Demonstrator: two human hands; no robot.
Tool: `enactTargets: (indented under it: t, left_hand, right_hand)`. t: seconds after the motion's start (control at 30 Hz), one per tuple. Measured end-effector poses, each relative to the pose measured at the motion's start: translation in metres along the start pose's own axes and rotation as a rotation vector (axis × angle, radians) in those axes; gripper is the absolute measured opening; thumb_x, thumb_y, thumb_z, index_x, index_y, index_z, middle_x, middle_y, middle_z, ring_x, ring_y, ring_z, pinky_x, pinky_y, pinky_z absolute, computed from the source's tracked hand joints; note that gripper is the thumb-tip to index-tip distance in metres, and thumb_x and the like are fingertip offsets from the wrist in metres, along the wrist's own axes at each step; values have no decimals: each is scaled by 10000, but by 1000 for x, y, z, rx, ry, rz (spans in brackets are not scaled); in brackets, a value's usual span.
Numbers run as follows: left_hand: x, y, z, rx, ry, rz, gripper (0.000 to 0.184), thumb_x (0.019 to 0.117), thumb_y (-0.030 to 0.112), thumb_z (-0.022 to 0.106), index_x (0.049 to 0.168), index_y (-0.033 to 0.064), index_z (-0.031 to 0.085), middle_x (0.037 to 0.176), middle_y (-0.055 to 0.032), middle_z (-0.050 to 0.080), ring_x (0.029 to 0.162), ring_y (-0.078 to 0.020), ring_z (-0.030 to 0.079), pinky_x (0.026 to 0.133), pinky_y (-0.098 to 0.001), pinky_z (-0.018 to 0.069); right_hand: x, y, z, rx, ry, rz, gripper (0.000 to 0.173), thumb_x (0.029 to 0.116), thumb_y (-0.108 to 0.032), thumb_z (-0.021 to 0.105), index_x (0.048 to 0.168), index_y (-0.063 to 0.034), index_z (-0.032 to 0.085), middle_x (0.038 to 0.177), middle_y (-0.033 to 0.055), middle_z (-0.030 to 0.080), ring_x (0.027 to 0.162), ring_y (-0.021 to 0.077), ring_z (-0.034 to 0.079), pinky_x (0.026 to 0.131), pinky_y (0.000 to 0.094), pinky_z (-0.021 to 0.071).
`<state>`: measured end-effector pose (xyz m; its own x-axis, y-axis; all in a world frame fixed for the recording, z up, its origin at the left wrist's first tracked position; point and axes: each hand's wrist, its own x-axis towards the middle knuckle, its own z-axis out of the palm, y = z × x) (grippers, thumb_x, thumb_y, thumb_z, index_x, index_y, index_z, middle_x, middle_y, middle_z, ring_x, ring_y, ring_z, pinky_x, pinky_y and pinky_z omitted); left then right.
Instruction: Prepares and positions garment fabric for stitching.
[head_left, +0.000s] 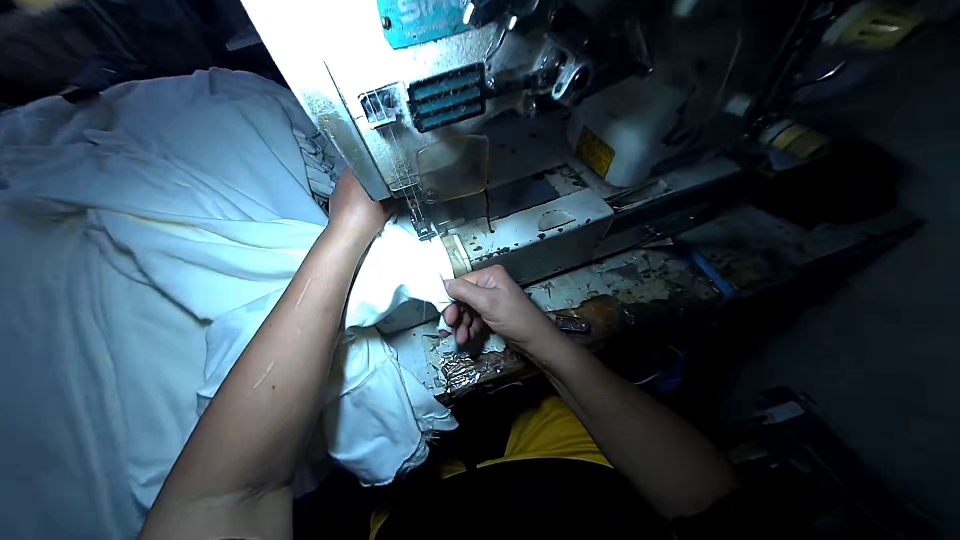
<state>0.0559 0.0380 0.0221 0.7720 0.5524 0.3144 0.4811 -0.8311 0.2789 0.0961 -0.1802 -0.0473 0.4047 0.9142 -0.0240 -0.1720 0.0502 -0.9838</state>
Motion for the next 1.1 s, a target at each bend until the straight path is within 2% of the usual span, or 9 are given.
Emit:
enactTargets:
  t: [0.1,0.23,0.33,0.47,0.53,0.67,0.8,0.9,1.1]
  left_hand:
    - [-13,8,-19,73,-40,-70,471,931,259,730,1272,-44,615,1283,-300,622,1230,-493,581,965,-723,421]
    - [-90,-1,-31,-111,221,277,226,949,156,580,1065,33,729,1140,-160,683,1142,-356,599,960,-554,459]
    - [-124,-1,-17,-16,256,464,225,958,163,587,1064,66,761,1229,-146,694,1273,-404,556,1047,-592,408]
    - [-108,-4,-14,-108,398,526,149,951,168,632,916,81,748,1106,-83,745,1275,-340,567,1116,-531,338]
    - [-106,1,-20,-198,488,551,123,937,126,633,898,56,726,1002,-79,743,1181,-273,611,1091,-462,363]
    - [-105,6,-20,-140,687,604,143,962,100,606,969,2,710,946,-138,702,1005,-265,604,949,-403,407]
    - [-113,7,-14,-108,732,661,134,976,136,640,1001,50,740,938,-119,633,998,-264,554,938,-408,381]
    - [-132,9,-11,-93,724,740,143,1003,198,629,995,71,695,974,-106,598,1011,-238,539,948,-372,383]
    - [-164,28,-42,-73,541,828,154,987,105,583,935,72,724,1057,-110,689,1095,-251,573,960,-363,404]
  right_hand:
    - [-18,2,-9,-288,27,-122,517,1093,-353,490,761,-26,711,634,2,676,505,35,599,513,200,513]
    - [-40,19,-19,-430,341,-683,132,962,-201,710,966,-84,770,846,-16,689,629,-13,605,580,144,542]
    - [-20,12,-16,-651,391,-827,321,866,-178,784,1166,-65,758,1003,77,663,665,22,517,561,148,425]
    - [-4,0,-5,-475,239,-770,123,915,-66,704,1033,-39,726,890,29,667,642,8,571,575,133,489]
    - [-7,-8,-4,-205,86,-562,187,980,-20,610,1151,-78,564,732,5,657,494,-2,554,454,119,445]
    - [-7,-14,-7,-109,79,-374,412,1008,6,563,1401,-110,524,840,44,683,479,59,587,408,177,498]
    - [-11,-12,-3,-159,60,-341,209,1014,-83,625,1209,-51,692,765,56,688,468,60,591,422,190,515]
    - [-27,-11,-1,-184,-67,-325,114,1005,-88,630,1057,-29,711,975,68,653,560,67,621,494,206,573]
    - [-63,3,2,-451,-69,-592,256,1039,-223,596,1021,-8,733,878,23,686,728,11,659,663,164,572]
